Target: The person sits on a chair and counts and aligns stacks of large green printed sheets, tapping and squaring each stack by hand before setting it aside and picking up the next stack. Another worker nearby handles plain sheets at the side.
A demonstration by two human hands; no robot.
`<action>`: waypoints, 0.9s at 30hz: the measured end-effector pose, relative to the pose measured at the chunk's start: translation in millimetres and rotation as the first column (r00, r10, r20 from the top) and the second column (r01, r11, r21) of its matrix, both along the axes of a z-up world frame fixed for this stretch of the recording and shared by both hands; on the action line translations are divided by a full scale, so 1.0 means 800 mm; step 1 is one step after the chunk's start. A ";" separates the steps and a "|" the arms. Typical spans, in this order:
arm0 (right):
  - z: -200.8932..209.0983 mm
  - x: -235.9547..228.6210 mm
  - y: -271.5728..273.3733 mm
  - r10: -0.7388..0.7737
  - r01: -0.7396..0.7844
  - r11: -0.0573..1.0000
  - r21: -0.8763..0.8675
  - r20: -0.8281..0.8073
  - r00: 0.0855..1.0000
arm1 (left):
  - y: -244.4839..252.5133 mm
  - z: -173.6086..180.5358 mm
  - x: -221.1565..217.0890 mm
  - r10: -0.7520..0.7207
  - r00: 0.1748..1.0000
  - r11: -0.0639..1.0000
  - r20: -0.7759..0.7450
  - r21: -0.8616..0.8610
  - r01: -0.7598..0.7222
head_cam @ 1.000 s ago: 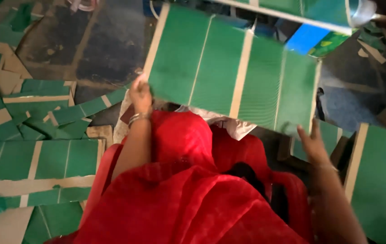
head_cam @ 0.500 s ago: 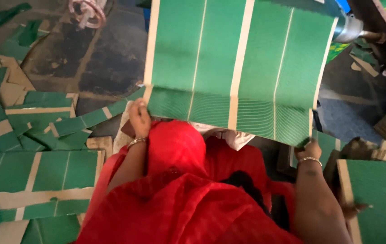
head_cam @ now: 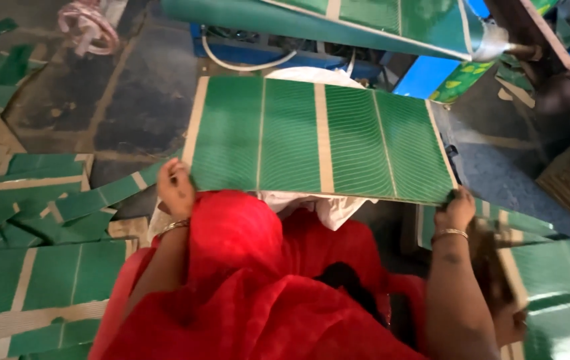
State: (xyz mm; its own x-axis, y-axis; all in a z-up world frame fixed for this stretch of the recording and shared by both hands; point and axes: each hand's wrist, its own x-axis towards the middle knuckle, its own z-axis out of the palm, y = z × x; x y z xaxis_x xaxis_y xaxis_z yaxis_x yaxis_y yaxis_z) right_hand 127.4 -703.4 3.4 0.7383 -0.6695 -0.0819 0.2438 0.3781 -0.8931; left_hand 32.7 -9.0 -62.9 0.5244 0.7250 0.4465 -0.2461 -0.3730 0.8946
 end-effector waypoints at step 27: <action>-0.015 -0.004 -0.013 0.017 -0.022 0.998 0.055 0.076 0.997 | -0.030 0.068 -0.042 -0.232 0.959 0.959 0.161 0.201 0.198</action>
State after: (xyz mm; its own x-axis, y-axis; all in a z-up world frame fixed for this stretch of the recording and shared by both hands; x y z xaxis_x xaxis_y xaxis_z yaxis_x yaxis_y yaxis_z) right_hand 124.2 -714.0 -8.9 0.7567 -0.6509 -0.0618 0.3021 0.4319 -0.8498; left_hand -0.6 -32.8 -8.2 0.5570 0.5020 0.6616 -0.4897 -0.4449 0.7498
